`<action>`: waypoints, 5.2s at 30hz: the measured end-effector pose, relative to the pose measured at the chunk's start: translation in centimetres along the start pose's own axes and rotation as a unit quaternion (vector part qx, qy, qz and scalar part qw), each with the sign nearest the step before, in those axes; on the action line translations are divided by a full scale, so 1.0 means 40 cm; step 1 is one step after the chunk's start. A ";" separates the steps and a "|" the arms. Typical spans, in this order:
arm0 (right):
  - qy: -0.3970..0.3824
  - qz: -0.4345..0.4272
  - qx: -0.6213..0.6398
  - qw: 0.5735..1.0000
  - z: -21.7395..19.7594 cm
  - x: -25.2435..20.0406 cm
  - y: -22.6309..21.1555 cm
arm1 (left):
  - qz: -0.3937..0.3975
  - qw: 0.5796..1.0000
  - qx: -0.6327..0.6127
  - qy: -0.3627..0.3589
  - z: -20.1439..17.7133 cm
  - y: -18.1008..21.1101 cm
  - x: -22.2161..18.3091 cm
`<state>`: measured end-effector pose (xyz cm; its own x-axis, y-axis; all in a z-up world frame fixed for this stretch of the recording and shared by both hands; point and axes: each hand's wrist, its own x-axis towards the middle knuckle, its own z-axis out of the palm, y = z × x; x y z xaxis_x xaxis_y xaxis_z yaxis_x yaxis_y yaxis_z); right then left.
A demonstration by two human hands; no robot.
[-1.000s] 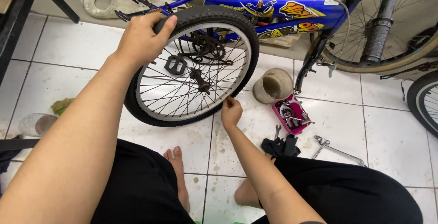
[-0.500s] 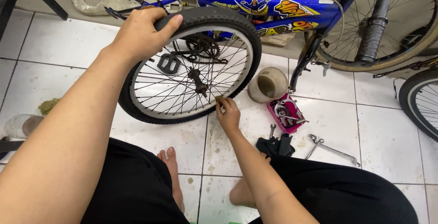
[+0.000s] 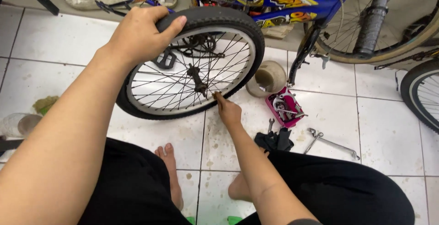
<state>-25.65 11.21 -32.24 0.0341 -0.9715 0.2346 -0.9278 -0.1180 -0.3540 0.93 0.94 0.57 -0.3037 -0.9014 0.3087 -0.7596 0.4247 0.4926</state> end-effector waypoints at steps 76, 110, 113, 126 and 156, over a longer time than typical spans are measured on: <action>0.289 0.038 0.203 0.935 -0.142 0.157 0.017 | -0.057 0.996 0.020 -0.060 0.031 -0.055 0.038; 0.391 -0.250 0.275 0.842 -0.476 0.378 -0.384 | -0.003 1.000 0.019 0.023 0.060 0.017 0.076; 0.394 -0.261 0.272 0.838 -0.465 0.389 -0.382 | -0.005 0.999 0.031 0.020 0.053 0.009 0.075; 0.406 -0.132 0.288 0.857 -0.472 0.382 -0.255 | -0.005 1.000 -0.002 0.020 0.022 0.052 0.064; 0.299 -0.194 0.366 0.860 -0.414 0.334 -0.434 | -0.078 0.996 -0.012 -0.039 0.015 0.020 0.053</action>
<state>-15.27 3.68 -7.95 -0.1119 -0.5760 0.8097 -0.3997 -0.7199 -0.5674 -0.66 -0.69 1.14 -0.2276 -0.9601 0.1626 -0.7879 0.2797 0.5486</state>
